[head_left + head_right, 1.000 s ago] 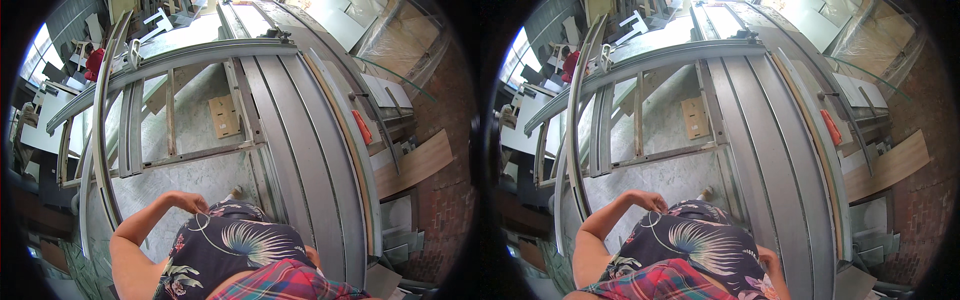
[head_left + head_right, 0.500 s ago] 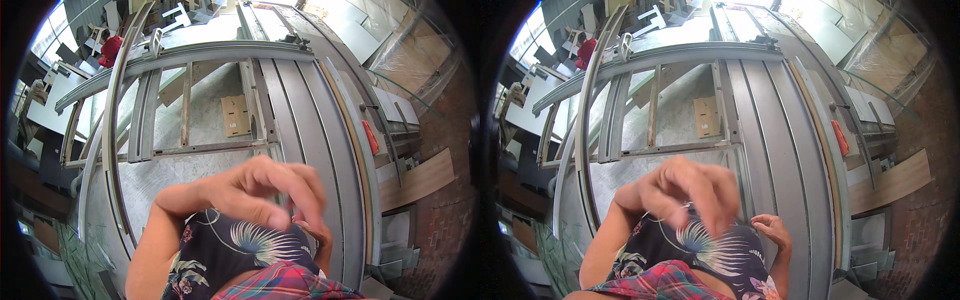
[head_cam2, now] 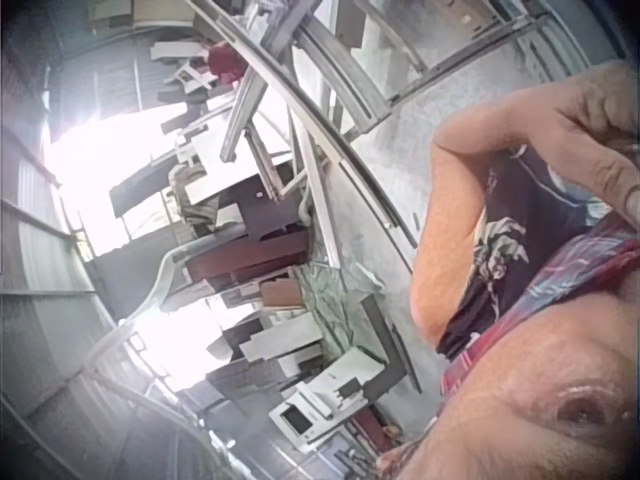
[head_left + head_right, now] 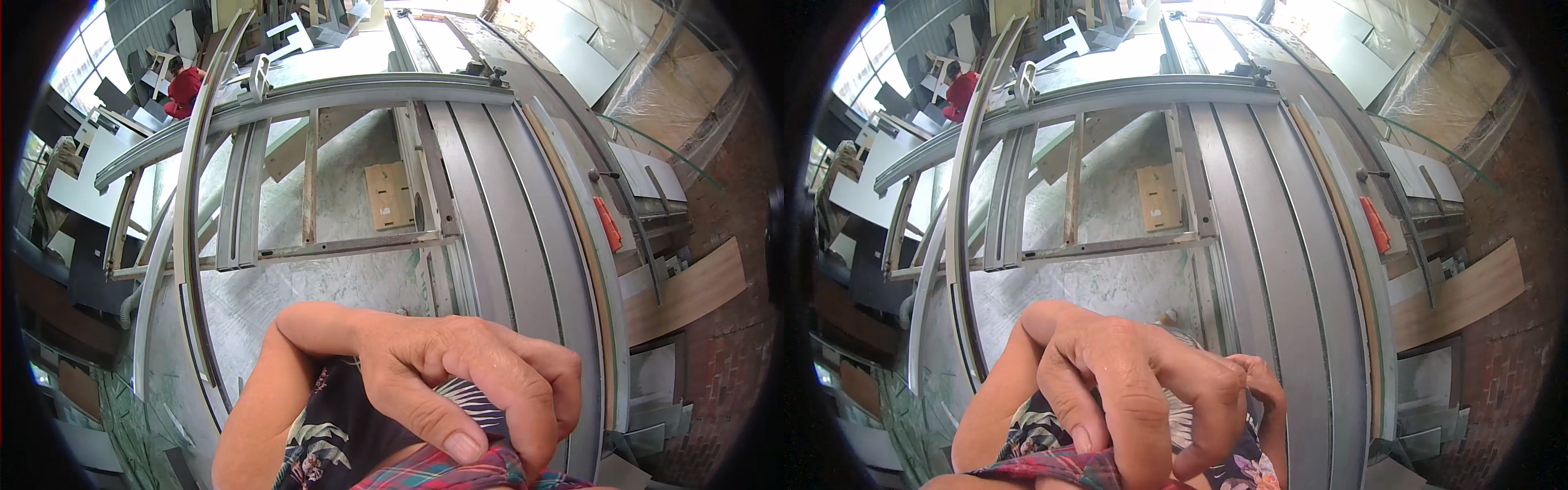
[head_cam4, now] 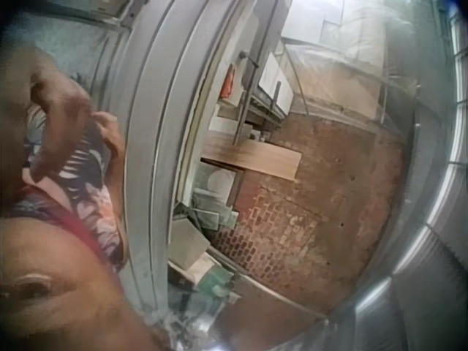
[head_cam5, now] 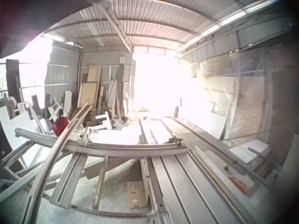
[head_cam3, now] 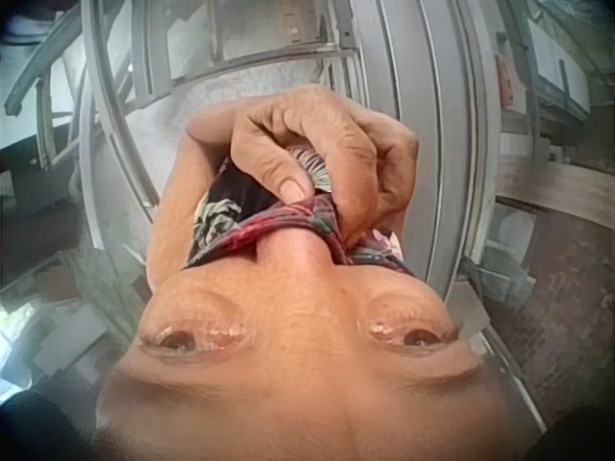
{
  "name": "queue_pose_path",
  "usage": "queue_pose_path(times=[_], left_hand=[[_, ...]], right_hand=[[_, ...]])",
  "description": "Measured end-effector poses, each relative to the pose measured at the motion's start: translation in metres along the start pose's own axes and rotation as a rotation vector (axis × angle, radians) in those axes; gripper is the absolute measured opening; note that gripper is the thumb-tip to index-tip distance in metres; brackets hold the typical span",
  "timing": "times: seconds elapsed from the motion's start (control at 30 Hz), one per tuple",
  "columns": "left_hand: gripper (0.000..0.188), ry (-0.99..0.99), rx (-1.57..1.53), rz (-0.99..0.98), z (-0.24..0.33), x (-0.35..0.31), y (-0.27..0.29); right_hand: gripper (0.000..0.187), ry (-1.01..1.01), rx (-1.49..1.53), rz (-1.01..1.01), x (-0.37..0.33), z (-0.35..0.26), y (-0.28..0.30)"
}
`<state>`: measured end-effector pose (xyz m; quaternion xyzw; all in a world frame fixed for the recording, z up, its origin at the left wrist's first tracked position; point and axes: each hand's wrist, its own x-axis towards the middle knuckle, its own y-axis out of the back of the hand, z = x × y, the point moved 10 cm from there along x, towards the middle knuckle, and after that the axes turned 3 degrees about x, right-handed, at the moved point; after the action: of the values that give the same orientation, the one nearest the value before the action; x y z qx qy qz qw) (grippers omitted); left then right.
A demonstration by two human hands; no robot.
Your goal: The person removes a metal strip from a table saw and pushes the sliding carriage back and forth along the track by hand.
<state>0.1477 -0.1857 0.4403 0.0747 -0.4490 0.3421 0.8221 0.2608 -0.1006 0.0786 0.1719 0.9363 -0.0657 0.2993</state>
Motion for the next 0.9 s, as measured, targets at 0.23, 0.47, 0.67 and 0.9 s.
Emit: queue_pose_path(times=[0.23, 0.47, 0.67, 0.9], left_hand=[[0.022, -0.059, 0.042, 0.063, 0.001, -0.007, 0.006], [0.015, 0.049, -0.064, 0.140, 0.005, 0.000, 0.007], [0.016, 0.055, 0.005, 0.087, 0.006, -0.006, 0.012], [0.016, 0.023, -0.055, 0.076, 0.007, -0.001, 0.012]], right_hand=[[0.028, 0.030, -0.022, 0.029, 0.008, -0.007, 0.006], [0.027, 0.007, -0.046, 0.016, 0.012, -0.004, -0.001], [0.026, 0.023, -0.073, 0.040, 0.022, -0.016, 0.003], [0.025, 0.044, -0.121, 0.032, 0.037, -0.034, 0.003]])
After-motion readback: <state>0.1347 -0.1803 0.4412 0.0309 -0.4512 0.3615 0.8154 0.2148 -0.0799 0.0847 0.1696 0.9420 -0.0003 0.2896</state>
